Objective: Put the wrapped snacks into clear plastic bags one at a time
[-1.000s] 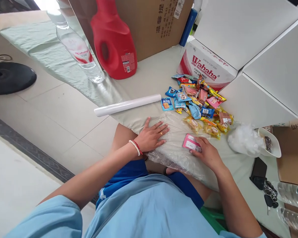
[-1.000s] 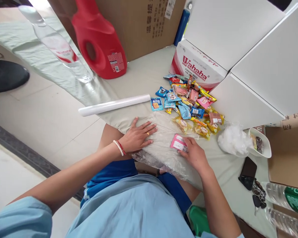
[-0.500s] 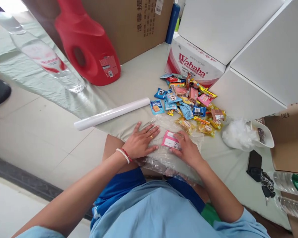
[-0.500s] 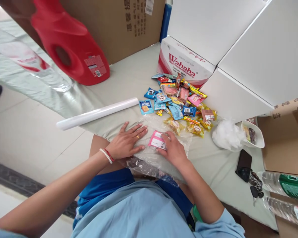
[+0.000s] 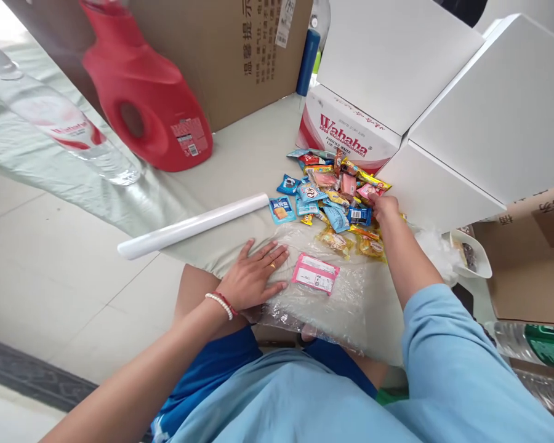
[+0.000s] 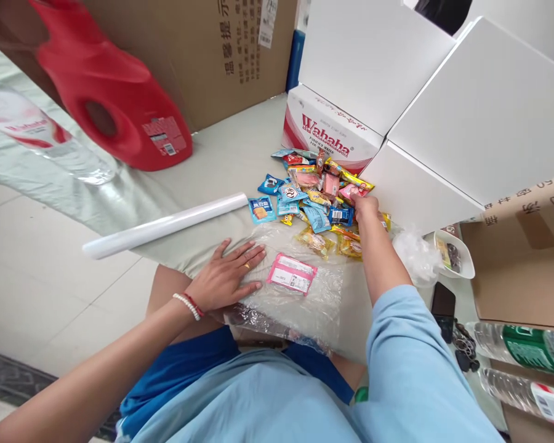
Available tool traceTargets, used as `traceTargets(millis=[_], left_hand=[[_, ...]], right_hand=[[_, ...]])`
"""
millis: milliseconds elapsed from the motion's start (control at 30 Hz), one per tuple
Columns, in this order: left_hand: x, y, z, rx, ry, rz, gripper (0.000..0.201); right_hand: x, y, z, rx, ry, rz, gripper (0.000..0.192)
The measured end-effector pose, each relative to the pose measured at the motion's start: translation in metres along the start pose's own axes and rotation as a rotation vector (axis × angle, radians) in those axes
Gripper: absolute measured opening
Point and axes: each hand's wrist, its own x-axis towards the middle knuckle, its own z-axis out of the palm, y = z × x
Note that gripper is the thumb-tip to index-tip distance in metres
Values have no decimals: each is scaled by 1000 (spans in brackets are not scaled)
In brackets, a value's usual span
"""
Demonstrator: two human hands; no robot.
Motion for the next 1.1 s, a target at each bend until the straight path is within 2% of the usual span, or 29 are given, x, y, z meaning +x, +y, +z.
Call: traceTargets(millis=[67, 133, 200, 267, 333, 433, 467, 533, 600, 667, 700, 833, 900, 967, 1100], left_hand=[[0, 0, 0, -2, -1, -5, 72], [1, 0, 0, -13, -2, -7, 72], [1, 1, 0, -27, -2, -7, 72], [0, 1, 1, -40, -3, -6, 71], [0, 0, 1, -48, -7, -5, 71], [-1, 1, 2, -42, -11, -8, 71], [-1, 1, 2, -36, -13, -8, 71], [-1, 1, 1, -23, -16, -9, 71], [0, 2, 1, -14, -20, -9, 70], [0, 2, 1, -11, -19, -7, 70], [0, 2, 1, -12, -17, -5, 70], [0, 2, 2, -8, -4, -9, 70], [0, 2, 1, -4, -5, -14, 70], [0, 3, 0, -1, -11, -8, 70], [0, 3, -2, -5, -15, 1, 70]], right_hand=[[-9, -7, -3, 46, -6, 41, 32], [-26, -8, -19, 80, -42, 71, 32], [-54, -1, -42, 107, -90, 81, 29], [-90, 15, -64, 109, -128, 12, 26], [-131, 36, -78, -17, -180, -236, 30], [-192, 65, -80, -498, -314, -695, 37], [-208, 71, -77, -687, -367, -802, 36], [-230, 77, -70, -1019, -485, -925, 37], [-239, 74, -66, -1228, -634, -956, 41], [-240, 66, -65, -1266, -754, -953, 49], [-239, 62, -65, -1241, -766, -941, 54], [-230, 56, -49, -1156, -640, -794, 68], [-227, 59, -36, -1187, -639, -680, 75], [-227, 62, -27, -1208, -634, -621, 74], [-231, 64, -24, -1150, -603, -728, 64]])
